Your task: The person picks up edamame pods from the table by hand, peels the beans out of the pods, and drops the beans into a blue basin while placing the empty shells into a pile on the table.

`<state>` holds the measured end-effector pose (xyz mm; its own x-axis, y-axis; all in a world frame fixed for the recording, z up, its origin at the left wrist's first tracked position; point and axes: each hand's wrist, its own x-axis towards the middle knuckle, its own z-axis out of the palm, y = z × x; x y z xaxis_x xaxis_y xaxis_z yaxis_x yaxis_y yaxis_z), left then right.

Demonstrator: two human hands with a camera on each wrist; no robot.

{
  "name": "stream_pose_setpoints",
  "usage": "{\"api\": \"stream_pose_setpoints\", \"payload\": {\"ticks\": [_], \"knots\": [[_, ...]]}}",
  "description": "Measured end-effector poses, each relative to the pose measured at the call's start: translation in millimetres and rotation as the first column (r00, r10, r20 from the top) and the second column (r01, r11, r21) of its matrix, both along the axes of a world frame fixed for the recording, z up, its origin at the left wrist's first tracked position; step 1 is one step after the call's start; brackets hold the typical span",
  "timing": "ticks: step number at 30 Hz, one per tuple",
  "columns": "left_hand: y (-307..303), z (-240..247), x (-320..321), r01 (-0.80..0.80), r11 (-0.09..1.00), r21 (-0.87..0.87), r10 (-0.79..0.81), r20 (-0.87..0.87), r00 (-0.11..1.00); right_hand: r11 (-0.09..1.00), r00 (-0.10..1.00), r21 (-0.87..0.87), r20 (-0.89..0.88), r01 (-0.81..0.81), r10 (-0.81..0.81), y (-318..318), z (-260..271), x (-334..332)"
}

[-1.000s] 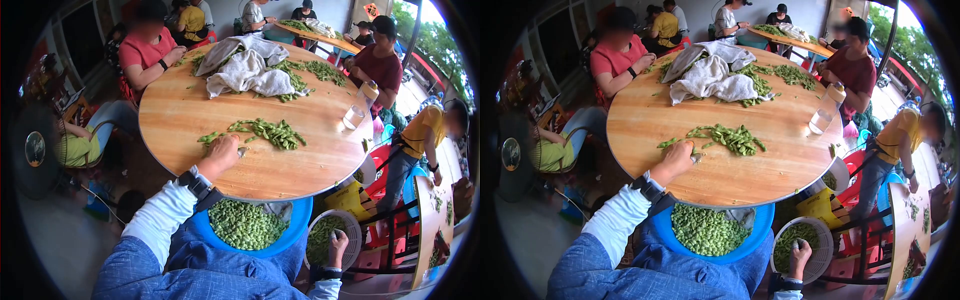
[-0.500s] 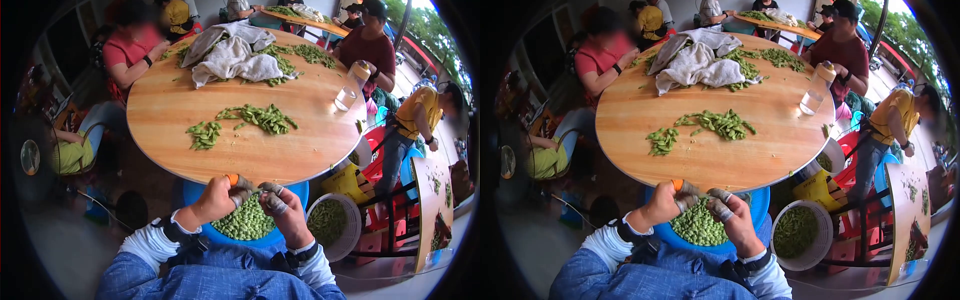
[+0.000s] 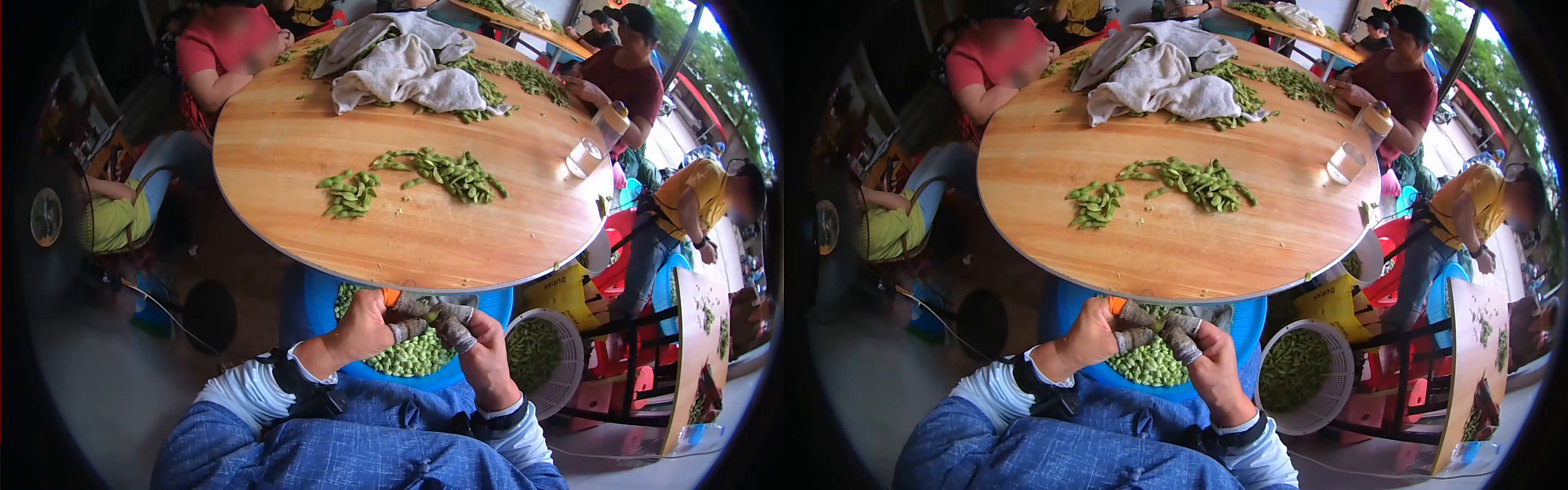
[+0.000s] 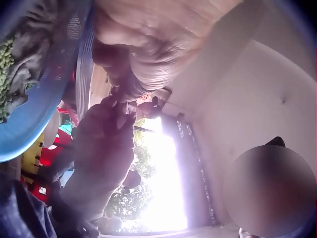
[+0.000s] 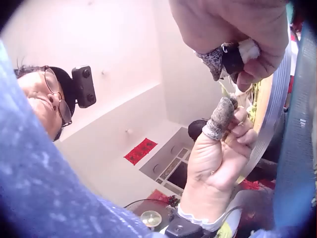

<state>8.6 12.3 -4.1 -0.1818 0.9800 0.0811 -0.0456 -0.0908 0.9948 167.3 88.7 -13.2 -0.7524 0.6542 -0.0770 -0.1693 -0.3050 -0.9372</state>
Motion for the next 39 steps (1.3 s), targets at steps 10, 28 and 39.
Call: {"api": "stream_pose_setpoints", "payload": {"ticks": [10,28,39], "knots": [[3,-5,5,0.059,0.994,-0.094,-0.033,0.260,0.965,1.000,1.000,-0.012,-0.002,0.017,-0.017,-3,-1,0],[-4,-10,3,0.080,0.995,0.058,0.008,-0.854,0.520,0.995,0.997,-0.085,-0.057,0.045,-0.050,-3,-15,0],[2,-32,9,0.114,0.982,-0.147,-0.094,0.136,0.986,0.999,0.976,0.033,-0.217,0.004,0.003,4,-30,-2]]}}
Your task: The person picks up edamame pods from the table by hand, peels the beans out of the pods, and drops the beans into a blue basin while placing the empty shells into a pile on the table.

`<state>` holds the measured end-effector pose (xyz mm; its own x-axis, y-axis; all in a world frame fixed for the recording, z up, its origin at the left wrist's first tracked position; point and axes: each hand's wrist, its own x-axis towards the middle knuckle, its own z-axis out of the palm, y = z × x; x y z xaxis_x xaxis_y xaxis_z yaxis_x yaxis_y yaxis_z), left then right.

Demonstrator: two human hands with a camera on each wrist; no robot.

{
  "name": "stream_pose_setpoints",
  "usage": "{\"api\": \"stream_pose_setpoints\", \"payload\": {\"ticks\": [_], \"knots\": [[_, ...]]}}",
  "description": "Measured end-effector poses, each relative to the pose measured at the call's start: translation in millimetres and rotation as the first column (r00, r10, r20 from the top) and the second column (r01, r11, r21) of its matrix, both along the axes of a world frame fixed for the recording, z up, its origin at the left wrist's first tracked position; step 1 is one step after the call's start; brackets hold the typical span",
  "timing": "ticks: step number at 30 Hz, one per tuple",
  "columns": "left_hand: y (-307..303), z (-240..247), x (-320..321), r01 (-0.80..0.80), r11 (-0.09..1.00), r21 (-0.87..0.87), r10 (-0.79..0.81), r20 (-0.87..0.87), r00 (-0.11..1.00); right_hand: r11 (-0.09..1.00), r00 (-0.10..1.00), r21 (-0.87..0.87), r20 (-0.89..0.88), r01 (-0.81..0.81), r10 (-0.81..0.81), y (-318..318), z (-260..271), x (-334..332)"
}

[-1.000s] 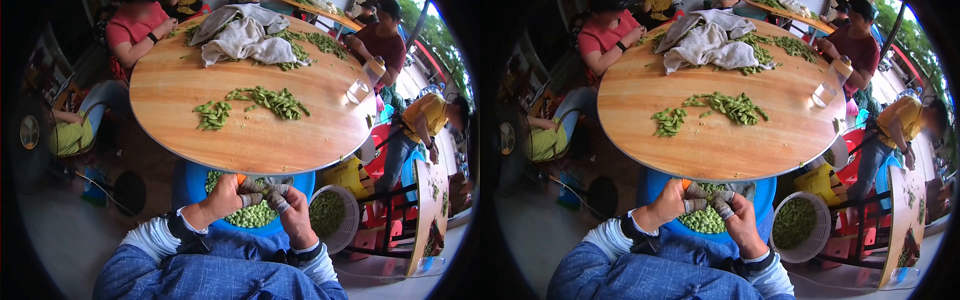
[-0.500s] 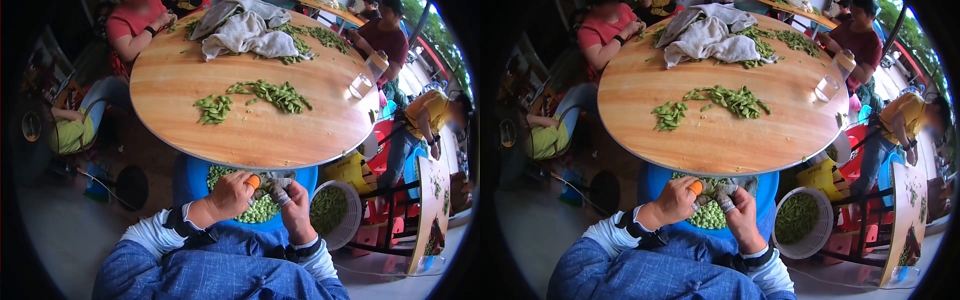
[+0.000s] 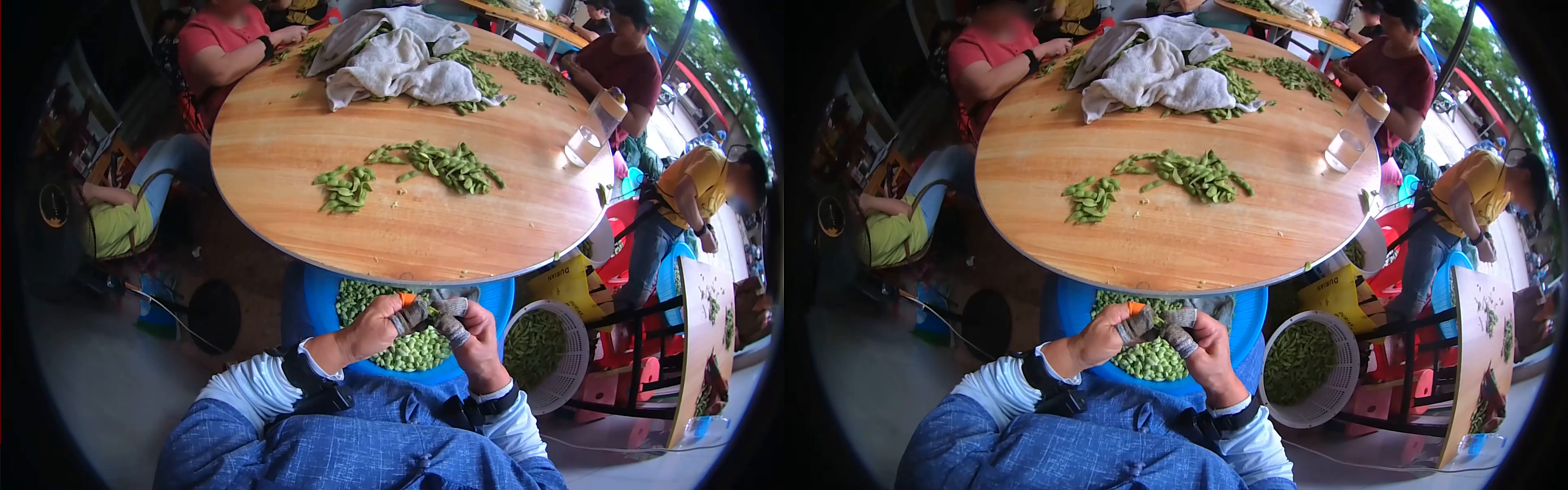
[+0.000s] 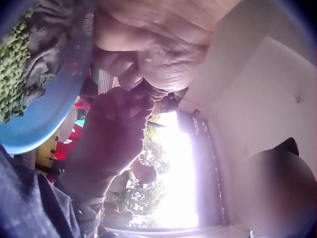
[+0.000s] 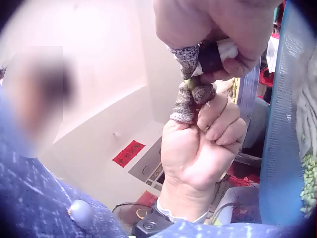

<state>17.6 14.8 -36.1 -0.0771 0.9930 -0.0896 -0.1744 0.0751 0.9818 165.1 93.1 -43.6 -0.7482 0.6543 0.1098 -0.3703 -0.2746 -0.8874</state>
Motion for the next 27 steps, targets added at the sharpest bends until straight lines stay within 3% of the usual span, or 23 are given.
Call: {"api": "stream_pose_setpoints", "payload": {"ticks": [1,4,8,10,12,14,17,18,20,21,22,24,26,27], "knots": [[0,0,0,0.003,0.999,-0.040,0.000,0.074,0.997,1.000,1.000,0.019,0.021,0.001,-0.002,0,1,0],[3,10,-7,0.066,0.993,0.099,-0.019,-0.419,0.908,0.999,0.989,0.030,0.144,0.021,-0.025,-2,13,2],[4,16,-7,0.111,0.963,0.244,0.095,-0.699,0.709,0.980,0.961,0.199,0.271,-0.001,-0.054,-2,7,5],[3,8,-10,0.156,0.952,0.264,0.101,-0.751,0.652,0.990,0.975,0.140,0.224,-0.025,-0.007,-2,10,5],[2,9,-11,0.168,0.954,0.248,0.057,-0.701,0.711,0.995,0.981,0.090,0.191,-0.039,0.021,-3,15,4],[3,10,-11,0.171,0.958,0.232,0.010,-0.620,0.784,0.986,0.980,0.150,0.197,-0.068,0.037,1,4,7],[3,27,-11,0.147,0.989,-0.002,-0.128,-0.506,0.853,0.982,0.982,0.176,0.187,-0.074,0.041,2,1,6],[3,27,-11,0.141,0.988,-0.063,-0.154,-0.440,0.885,0.964,0.970,0.258,0.244,-0.062,-0.003,1,2,6],[5,25,-12,0.129,0.991,-0.020,-0.118,-0.552,0.825,0.905,0.935,0.421,0.341,-0.054,-0.103,-2,9,5],[7,25,-12,0.126,0.992,0.018,-0.087,-0.619,0.780,0.801,0.923,0.597,0.330,-0.042,-0.197,-3,16,3],[7,24,-12,0.126,0.990,0.056,-0.055,-0.681,0.731,0.757,0.912,0.652,0.331,-0.036,-0.242,-3,16,2],[7,19,-10,0.085,0.996,-0.020,-0.077,-0.654,0.753,0.656,0.887,0.754,0.322,-0.028,-0.332,-4,14,1],[6,4,-10,0.045,0.999,-0.007,-0.040,-0.588,0.808,0.835,0.891,0.548,0.358,0.040,-0.278,-5,10,1],[6,7,-10,0.029,0.999,-0.015,-0.033,-0.432,0.901,0.900,0.896,0.429,0.369,0.073,-0.249,-5,9,2]]}}
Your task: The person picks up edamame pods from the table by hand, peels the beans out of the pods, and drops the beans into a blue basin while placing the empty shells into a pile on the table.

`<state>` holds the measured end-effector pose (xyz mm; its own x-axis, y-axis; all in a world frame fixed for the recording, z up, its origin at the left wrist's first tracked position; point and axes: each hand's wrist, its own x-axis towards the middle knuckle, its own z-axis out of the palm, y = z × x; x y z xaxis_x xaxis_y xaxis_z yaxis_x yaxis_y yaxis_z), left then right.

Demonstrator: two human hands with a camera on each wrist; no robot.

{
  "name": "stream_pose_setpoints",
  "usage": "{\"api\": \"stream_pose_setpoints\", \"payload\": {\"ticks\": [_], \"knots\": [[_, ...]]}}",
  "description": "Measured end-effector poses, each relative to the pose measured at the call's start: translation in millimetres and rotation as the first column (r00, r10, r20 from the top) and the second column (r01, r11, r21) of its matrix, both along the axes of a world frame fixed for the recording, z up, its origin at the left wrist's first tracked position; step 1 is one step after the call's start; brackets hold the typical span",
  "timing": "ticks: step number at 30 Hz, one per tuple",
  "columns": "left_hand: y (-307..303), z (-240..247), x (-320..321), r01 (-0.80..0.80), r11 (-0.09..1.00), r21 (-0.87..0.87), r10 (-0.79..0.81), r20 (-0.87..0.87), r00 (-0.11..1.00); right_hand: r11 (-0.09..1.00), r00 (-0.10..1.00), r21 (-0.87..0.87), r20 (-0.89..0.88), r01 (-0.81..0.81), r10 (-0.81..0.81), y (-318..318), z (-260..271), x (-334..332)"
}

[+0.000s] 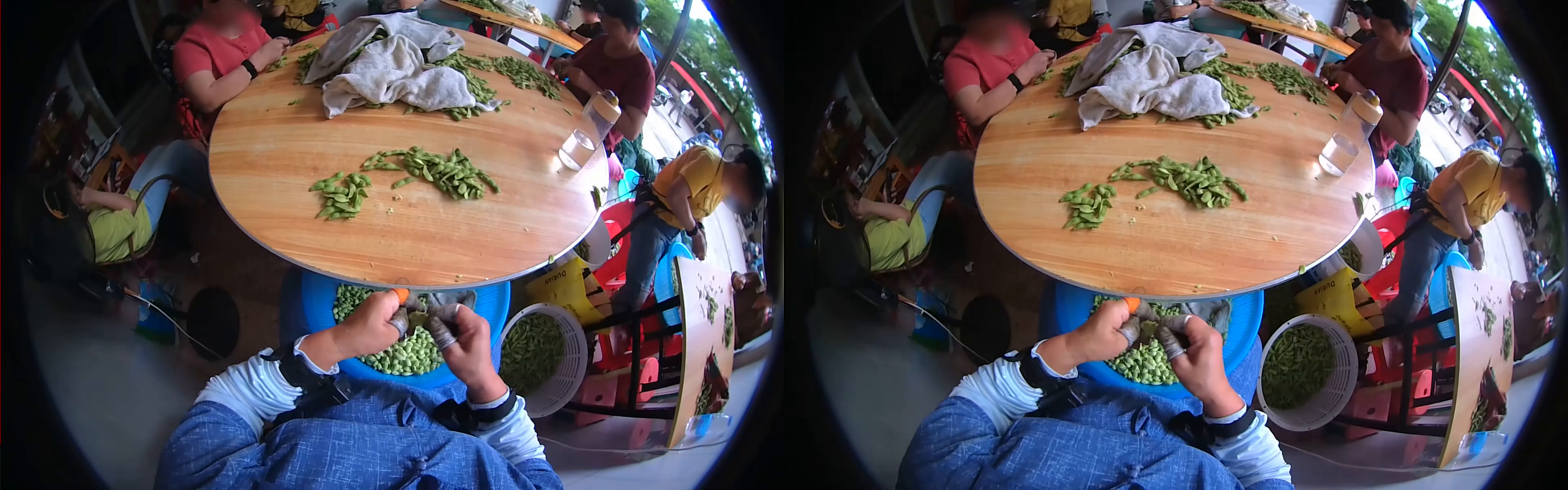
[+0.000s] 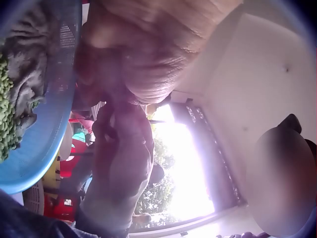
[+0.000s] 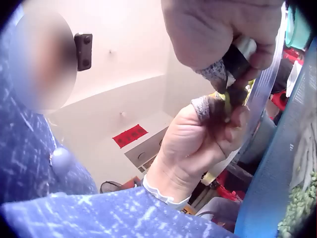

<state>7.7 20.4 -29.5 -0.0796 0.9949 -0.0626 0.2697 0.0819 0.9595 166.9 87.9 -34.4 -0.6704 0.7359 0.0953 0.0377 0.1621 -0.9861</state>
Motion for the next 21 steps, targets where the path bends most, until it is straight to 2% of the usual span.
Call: {"api": "stream_pose_setpoints", "payload": {"ticks": [2,3,6,8,9,11,14,17,18,21], "knots": [[-2,7,2,-0.027,0.999,-0.036,0.038,0.352,0.935,0.965,0.991,-0.264,-0.128,-0.006,-0.029,2,2,0],[-2,4,2,-0.002,1.000,0.012,-0.001,0.261,0.965,0.921,0.981,-0.388,-0.188,-0.023,-0.055,3,3,0],[-5,-5,-1,0.121,0.988,0.098,-0.115,-0.065,0.991,0.892,0.976,-0.443,-0.218,-0.088,-0.012,3,-1,2],[-6,-4,-5,0.117,0.993,0.027,-0.115,-0.069,0.991,0.875,0.971,-0.476,-0.237,-0.094,-0.024,4,1,3],[-2,-4,-3,0.139,0.990,0.002,-0.139,-0.068,0.988,0.907,0.985,-0.414,-0.174,-0.076,0.003,4,0,6],[0,0,-4,0.092,0.994,-0.062,-0.097,-0.089,0.991,0.889,0.966,-0.423,-0.249,-0.175,0.072,3,-6,4],[1,1,7,0.022,0.997,0.076,-0.023,0.016,1.000,0.888,0.972,-0.424,-0.219,-0.178,0.090,4,0,4],[-1,10,8,0.040,0.999,0.005,-0.040,0.078,0.996,0.879,0.967,-0.438,-0.236,-0.191,0.093,2,-4,3],[-1,16,9,0.042,0.999,0.015,-0.043,0.046,0.998,0.886,0.966,-0.424,-0.246,-0.186,0.085,1,-9,1],[-2,12,8,0.054,0.998,0.014,-0.055,0.115,0.992,0.890,0.972,-0.420,-0.216,-0.176,0.090,2,-23,0]]}}
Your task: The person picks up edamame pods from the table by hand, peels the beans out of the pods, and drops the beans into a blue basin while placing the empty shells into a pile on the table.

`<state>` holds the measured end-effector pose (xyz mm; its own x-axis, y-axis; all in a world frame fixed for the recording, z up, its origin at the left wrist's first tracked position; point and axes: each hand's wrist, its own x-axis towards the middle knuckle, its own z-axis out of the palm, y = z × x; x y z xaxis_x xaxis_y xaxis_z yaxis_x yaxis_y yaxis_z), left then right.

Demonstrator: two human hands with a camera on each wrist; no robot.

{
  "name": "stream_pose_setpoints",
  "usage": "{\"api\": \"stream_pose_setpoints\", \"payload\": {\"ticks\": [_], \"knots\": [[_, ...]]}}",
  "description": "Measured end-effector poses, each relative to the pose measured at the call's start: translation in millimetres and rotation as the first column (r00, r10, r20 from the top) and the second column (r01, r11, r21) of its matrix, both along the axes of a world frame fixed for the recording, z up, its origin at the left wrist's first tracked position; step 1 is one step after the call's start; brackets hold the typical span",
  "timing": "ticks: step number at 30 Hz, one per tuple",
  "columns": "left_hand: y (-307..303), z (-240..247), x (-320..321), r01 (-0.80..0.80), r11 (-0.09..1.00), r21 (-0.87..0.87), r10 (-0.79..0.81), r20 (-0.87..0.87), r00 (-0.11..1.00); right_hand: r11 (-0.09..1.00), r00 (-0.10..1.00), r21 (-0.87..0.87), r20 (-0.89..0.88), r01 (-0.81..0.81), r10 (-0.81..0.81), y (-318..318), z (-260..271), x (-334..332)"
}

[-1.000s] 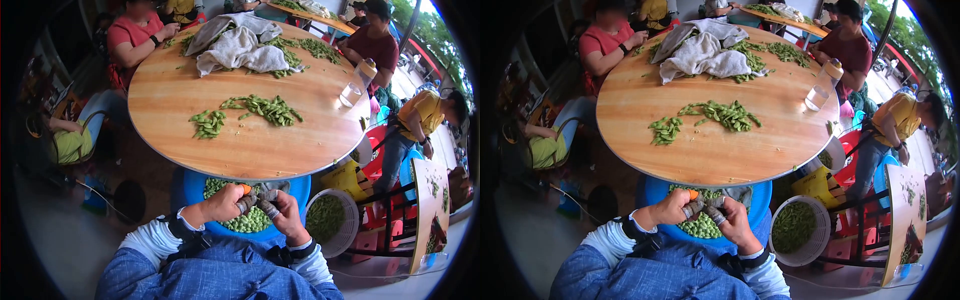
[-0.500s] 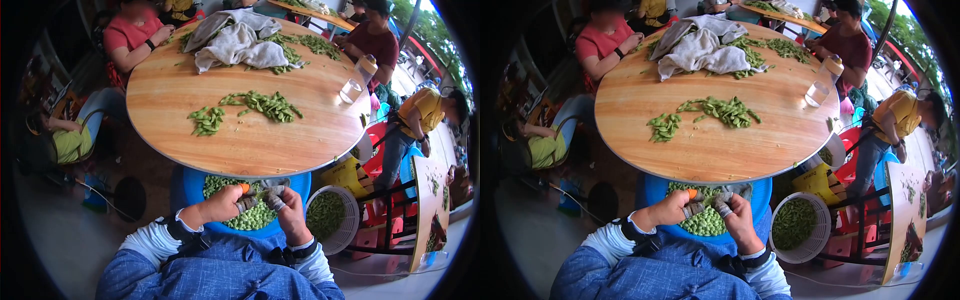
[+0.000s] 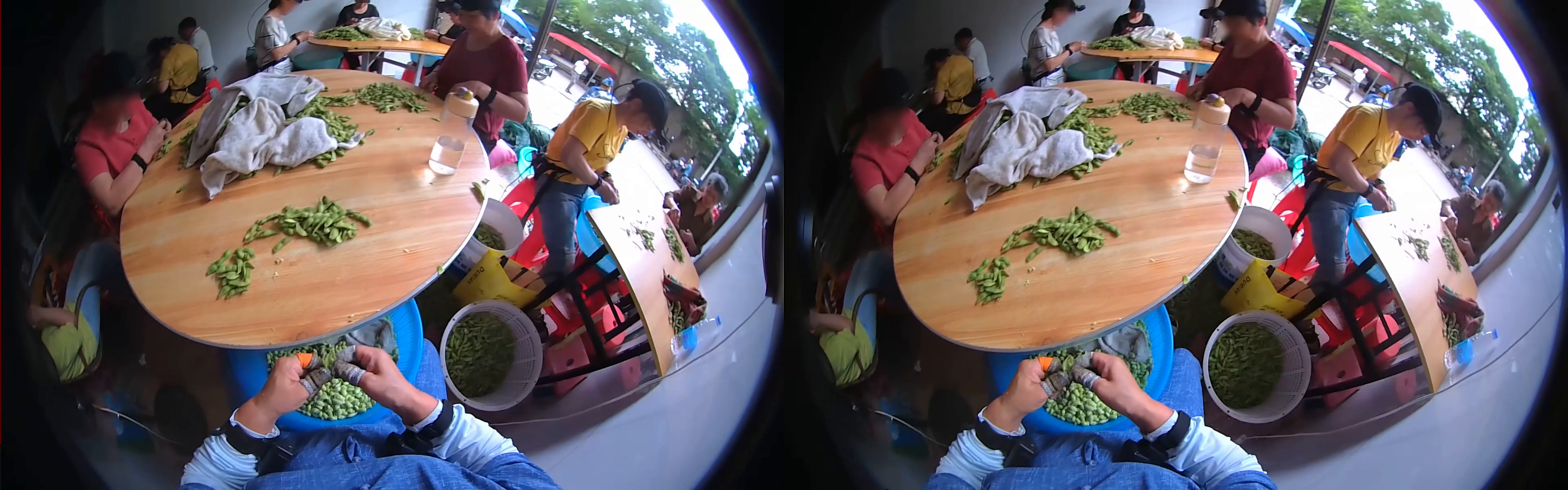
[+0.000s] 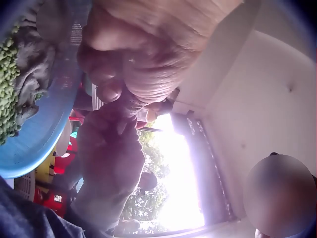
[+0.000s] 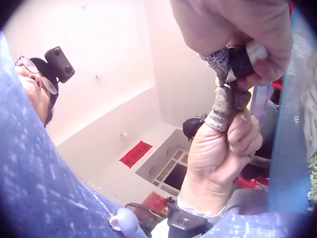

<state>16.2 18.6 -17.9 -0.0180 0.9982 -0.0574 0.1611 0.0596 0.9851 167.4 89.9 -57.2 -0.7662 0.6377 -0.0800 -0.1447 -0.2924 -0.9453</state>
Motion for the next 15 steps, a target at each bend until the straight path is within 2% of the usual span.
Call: {"api": "stream_pose_setpoints", "payload": {"ticks": [1,4,7,8,10,12,13,14,15], "knots": [[0,0,1,0.004,1.000,-0.004,-0.004,0.010,1.000,1.000,1.000,-0.006,-0.012,0.008,-0.008,-1,2,0],[-2,-4,-3,0.044,0.991,-0.126,-0.018,0.199,0.980,0.999,1.000,0.037,-0.009,-0.002,0.002,1,2,-1],[-1,-9,-2,0.045,0.982,-0.186,-0.004,0.216,0.976,0.999,0.998,0.031,-0.057,0.033,-0.031,-1,1,-1],[-2,-12,-3,0.029,0.978,-0.206,0.018,0.220,0.975,0.996,0.999,0.080,-0.013,0.047,-0.046,0,7,1],[1,-14,-5,0.064,0.990,-0.125,-0.050,0.116,0.992,0.999,1.000,0.042,0.003,0.001,-0.001,3,8,3],[1,-3,0,-0.006,0.997,0.083,0.024,-0.219,0.976,0.992,1.000,-0.124,-0.016,0.004,-0.006,3,17,3],[0,7,0,-0.045,0.991,0.125,0.086,-0.349,0.933,0.991,0.999,-0.127,-0.033,0.028,-0.032,1,15,1],[-3,5,-3,-0.059,0.994,0.093,0.103,-0.596,0.796,0.991,0.996,-0.122,-0.052,0.061,-0.067,1,14,-1],[-3,-4,-6,0.004,0.978,0.208,0.134,-0.642,0.755,0.991,0.997,-0.120,-0.043,0.058,-0.064,2,16,-2]]}}
